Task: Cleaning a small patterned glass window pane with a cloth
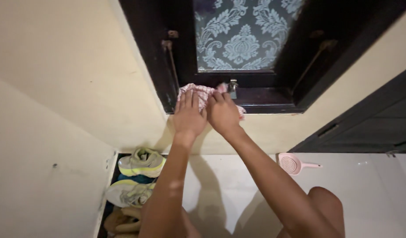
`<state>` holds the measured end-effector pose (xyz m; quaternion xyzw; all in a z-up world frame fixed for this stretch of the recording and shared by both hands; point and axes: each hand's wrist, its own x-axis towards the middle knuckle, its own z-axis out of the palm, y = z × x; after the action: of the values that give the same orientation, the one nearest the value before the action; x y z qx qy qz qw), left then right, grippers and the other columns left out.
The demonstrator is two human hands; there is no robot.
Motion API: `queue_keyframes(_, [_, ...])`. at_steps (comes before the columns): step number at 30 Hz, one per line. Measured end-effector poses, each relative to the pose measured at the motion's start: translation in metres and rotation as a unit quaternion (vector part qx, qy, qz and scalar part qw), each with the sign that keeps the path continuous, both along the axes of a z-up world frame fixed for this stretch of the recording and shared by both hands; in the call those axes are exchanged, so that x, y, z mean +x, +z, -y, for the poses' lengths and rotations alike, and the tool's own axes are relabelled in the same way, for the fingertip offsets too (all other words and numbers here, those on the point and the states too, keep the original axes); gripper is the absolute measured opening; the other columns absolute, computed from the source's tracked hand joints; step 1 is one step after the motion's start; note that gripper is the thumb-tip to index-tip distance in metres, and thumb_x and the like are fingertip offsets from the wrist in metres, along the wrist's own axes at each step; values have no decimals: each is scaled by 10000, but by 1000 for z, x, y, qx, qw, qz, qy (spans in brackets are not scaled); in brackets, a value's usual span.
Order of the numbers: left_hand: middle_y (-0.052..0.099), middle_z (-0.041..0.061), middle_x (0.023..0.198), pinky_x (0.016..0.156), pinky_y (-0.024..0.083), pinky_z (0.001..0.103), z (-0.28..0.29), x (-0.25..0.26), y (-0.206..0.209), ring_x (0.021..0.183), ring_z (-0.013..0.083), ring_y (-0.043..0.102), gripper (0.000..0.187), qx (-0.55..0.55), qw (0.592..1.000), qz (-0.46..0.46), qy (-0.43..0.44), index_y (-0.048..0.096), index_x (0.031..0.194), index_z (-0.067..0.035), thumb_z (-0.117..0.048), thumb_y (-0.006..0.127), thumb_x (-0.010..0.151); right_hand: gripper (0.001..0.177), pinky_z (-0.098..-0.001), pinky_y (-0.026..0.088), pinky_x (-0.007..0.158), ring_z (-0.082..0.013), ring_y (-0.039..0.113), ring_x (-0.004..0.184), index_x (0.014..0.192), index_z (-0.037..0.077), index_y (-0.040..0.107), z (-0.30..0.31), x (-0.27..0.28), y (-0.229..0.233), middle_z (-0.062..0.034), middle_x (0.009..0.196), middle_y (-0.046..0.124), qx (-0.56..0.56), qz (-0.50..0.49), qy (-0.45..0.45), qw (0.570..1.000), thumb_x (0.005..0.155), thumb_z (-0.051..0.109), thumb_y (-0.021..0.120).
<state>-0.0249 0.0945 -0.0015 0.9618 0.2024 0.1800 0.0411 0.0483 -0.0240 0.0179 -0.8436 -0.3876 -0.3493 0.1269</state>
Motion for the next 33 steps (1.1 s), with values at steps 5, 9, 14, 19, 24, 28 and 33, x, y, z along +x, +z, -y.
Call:
queue_keyframes(5, [453, 183, 1575, 1220, 266, 465, 8, 15, -28, 1490, 338, 381, 545, 104, 991, 12, 84, 419, 1537, -44, -247, 361, 1034, 433, -446, 494, 1068, -418, 634, 1209, 1289, 60, 710, -4, -14, 19, -165, 1303, 679, 4, -74, 110, 991, 915, 225, 568])
queue_keyframes(9, [591, 242, 1410, 1086, 456, 510, 14, 19, -39, 1358, 390, 534, 454, 188, 965, 154, 102, 576, 1391, 7, -123, 434, 980, 414, -446, 486, 1093, -405, 612, 1259, 1298, 113, 713, -7, 3, 1, -130, 1353, 657, -10, -129, 113, 985, 936, 258, 573])
queue_keyframes(14, [643, 237, 1291, 1055, 469, 492, 19, 1, -25, 1293, 384, 564, 387, 249, 947, 177, 97, 665, 1259, -7, -130, 445, 965, 419, -433, 491, 1083, -361, 611, 1246, 1288, 142, 709, -7, 2, -4, -87, 1328, 648, -14, -163, 92, 982, 919, 306, 598])
queue_keyframes(19, [605, 174, 1379, 1089, 439, 457, 25, -25, -6, 1356, 329, 521, 433, 187, 971, 136, 65, 595, 1363, -30, -160, 492, 963, 461, -464, 464, 1110, -412, 581, 1280, 1355, 80, 662, -4, -14, 13, -159, 1386, 611, -12, -141, 116, 983, 947, 273, 576])
queue_keyframes(24, [612, 150, 1352, 1069, 462, 447, 17, -38, 6, 1351, 312, 527, 504, 135, 979, 152, 24, 598, 1357, -27, -195, 609, 882, 462, -466, 465, 1095, -416, 597, 1257, 1371, 83, 648, 2, -20, 18, -162, 1385, 617, -4, -125, 120, 985, 957, 272, 567])
queue_keyframes(28, [635, 168, 1235, 1013, 499, 446, 9, -39, 3, 1235, 351, 588, 474, 114, 963, 241, -29, 647, 1252, -7, -150, 629, 801, 428, -439, 474, 1074, -386, 606, 1222, 1323, 108, 668, 6, -26, 10, -131, 1322, 630, 9, -122, 107, 987, 916, 233, 626])
queue_keyframes(33, [612, 205, 1187, 1034, 494, 437, 4, -34, -8, 1173, 392, 587, 409, 99, 954, 277, -57, 656, 1192, 58, -104, 606, 820, 416, -450, 522, 983, -376, 636, 1113, 1282, 143, 691, 8, -9, -6, -107, 1250, 647, 27, -129, 116, 984, 873, 220, 696])
